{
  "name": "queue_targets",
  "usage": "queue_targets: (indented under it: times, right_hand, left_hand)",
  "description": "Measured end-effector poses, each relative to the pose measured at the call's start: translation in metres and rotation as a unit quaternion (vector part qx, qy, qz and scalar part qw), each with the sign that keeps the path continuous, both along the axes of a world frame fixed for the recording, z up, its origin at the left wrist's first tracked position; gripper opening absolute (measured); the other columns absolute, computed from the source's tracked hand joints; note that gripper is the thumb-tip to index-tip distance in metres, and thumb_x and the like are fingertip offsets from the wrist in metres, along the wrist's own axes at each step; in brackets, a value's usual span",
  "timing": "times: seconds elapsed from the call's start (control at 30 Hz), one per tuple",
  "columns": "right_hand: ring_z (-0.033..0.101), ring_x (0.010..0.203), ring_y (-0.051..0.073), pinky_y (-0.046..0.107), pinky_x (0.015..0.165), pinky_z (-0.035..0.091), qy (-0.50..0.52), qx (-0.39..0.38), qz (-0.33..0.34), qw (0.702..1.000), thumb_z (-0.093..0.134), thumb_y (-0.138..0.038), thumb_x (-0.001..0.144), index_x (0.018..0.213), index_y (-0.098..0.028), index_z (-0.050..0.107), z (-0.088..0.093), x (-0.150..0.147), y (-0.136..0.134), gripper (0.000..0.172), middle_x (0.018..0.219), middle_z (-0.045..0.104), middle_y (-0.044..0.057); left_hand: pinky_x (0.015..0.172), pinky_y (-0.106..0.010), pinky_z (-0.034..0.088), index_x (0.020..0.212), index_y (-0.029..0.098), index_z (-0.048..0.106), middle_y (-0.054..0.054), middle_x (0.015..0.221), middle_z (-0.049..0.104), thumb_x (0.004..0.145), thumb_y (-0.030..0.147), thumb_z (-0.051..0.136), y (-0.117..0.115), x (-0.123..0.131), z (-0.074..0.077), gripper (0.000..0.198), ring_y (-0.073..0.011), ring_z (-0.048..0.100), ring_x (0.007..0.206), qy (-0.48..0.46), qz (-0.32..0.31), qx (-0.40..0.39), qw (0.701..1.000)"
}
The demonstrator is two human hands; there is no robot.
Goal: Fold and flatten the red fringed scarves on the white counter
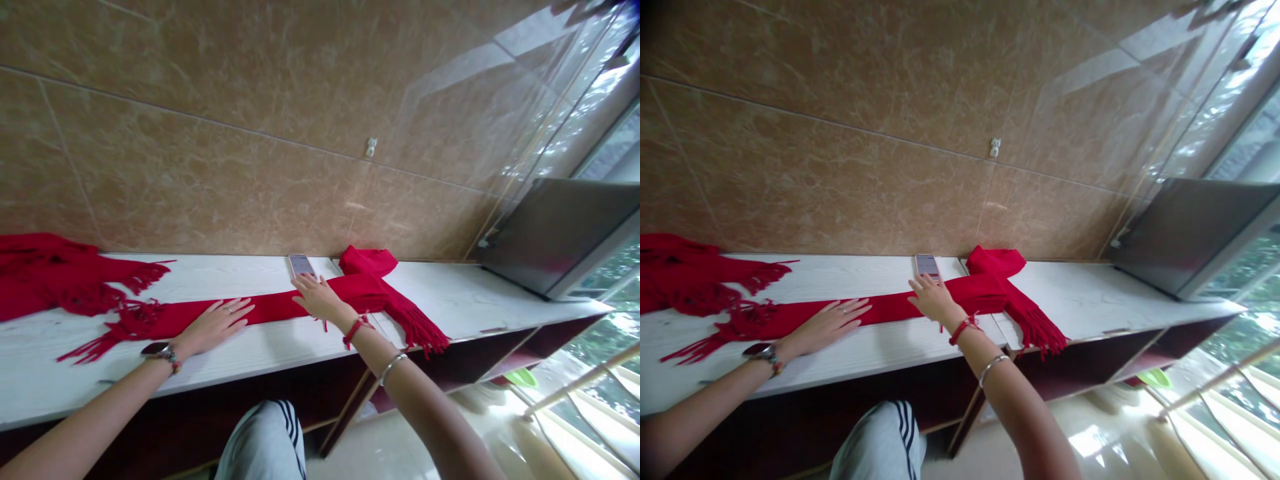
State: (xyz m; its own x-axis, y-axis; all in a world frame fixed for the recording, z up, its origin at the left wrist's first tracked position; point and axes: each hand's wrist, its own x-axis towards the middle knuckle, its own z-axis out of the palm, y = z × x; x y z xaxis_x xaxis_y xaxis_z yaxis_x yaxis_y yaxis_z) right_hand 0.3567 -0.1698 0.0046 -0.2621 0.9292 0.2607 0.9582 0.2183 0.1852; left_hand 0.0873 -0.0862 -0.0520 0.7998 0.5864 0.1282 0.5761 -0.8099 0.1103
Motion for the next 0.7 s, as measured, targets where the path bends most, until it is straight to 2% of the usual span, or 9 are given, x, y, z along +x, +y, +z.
queue_targets:
  times: [0.07,0.17,0.27,0.33,0.5,0.63,0.7]
  right_hand:
    - [0.025,0.129,0.027,0.055,0.1,0.024,-0.018,-0.015,0.001,1.0,0.03,-0.039,0.091,0.132,-0.019,0.037,-0.015,-0.011,0.005,0.046,0.139,0.035,0.011]
    - [0.025,0.129,0.029,0.059,0.099,0.022,-0.048,-0.04,-0.043,0.997,0.029,-0.037,0.091,0.132,-0.022,0.036,-0.027,0.007,0.004,0.044,0.14,0.034,0.01]
    - [0.026,0.129,0.029,0.059,0.099,0.022,-0.068,-0.047,-0.099,0.992,0.026,-0.034,0.092,0.134,-0.022,0.033,-0.024,0.049,-0.003,0.045,0.141,0.032,0.01]
    - [0.024,0.13,0.03,0.06,0.096,0.026,-0.07,-0.056,-0.146,0.985,0.024,-0.034,0.092,0.136,-0.023,0.03,-0.02,0.08,-0.009,0.046,0.143,0.027,0.01]
    - [0.02,0.131,0.031,0.062,0.093,0.03,-0.049,-0.111,-0.226,0.967,0.022,-0.028,0.092,0.133,-0.024,0.035,-0.017,0.146,-0.026,0.043,0.145,0.024,0.008]
    - [0.024,0.13,0.029,0.057,0.097,0.028,0.022,-0.021,-0.274,0.961,0.028,-0.028,0.09,0.135,-0.015,0.031,-0.012,0.165,-0.032,0.047,0.141,0.029,0.015]
    - [0.023,0.131,0.027,0.052,0.101,0.026,0.043,0.026,-0.251,0.967,0.031,-0.025,0.089,0.136,-0.012,0.03,-0.005,0.156,-0.031,0.049,0.141,0.03,0.015]
  left_hand:
    - [0.105,-0.039,0.015,0.134,0.035,0.032,0.003,0.142,0.029,0.091,0.045,0.021,0.001,0.0,0.0,0.045,-0.0177,0.025,0.131,0.005,-0.002,-0.001,1.0]
    - [0.106,-0.038,0.014,0.133,0.034,0.033,0.004,0.142,0.03,0.092,0.042,0.021,0.002,0.0,-0.002,0.044,-0.0166,0.025,0.131,-0.001,-0.005,-0.003,1.0]
    - [0.106,-0.038,0.014,0.134,0.033,0.033,0.003,0.142,0.03,0.091,0.039,0.022,0.002,0.0,-0.002,0.044,-0.017,0.025,0.13,-0.007,-0.007,-0.004,1.0]
    - [0.105,-0.037,0.015,0.134,0.032,0.034,0.003,0.142,0.03,0.091,0.038,0.024,0.001,0.001,-0.002,0.044,-0.0176,0.026,0.13,-0.004,-0.008,0.002,1.0]
    - [0.104,-0.037,0.018,0.134,0.031,0.034,0.001,0.141,0.031,0.091,0.038,0.024,0.001,0.0,-0.001,0.044,-0.018,0.027,0.13,0.004,-0.014,0.032,0.999]
    - [0.103,-0.039,0.018,0.135,0.031,0.031,0.001,0.142,0.029,0.092,0.037,0.022,-0.001,0.001,0.0,0.044,-0.0181,0.027,0.13,0.023,-0.015,0.043,0.999]
    - [0.103,-0.039,0.019,0.135,0.031,0.031,0.001,0.143,0.029,0.092,0.037,0.022,-0.001,0.001,0.001,0.044,-0.0183,0.027,0.129,0.024,-0.012,0.045,0.999]
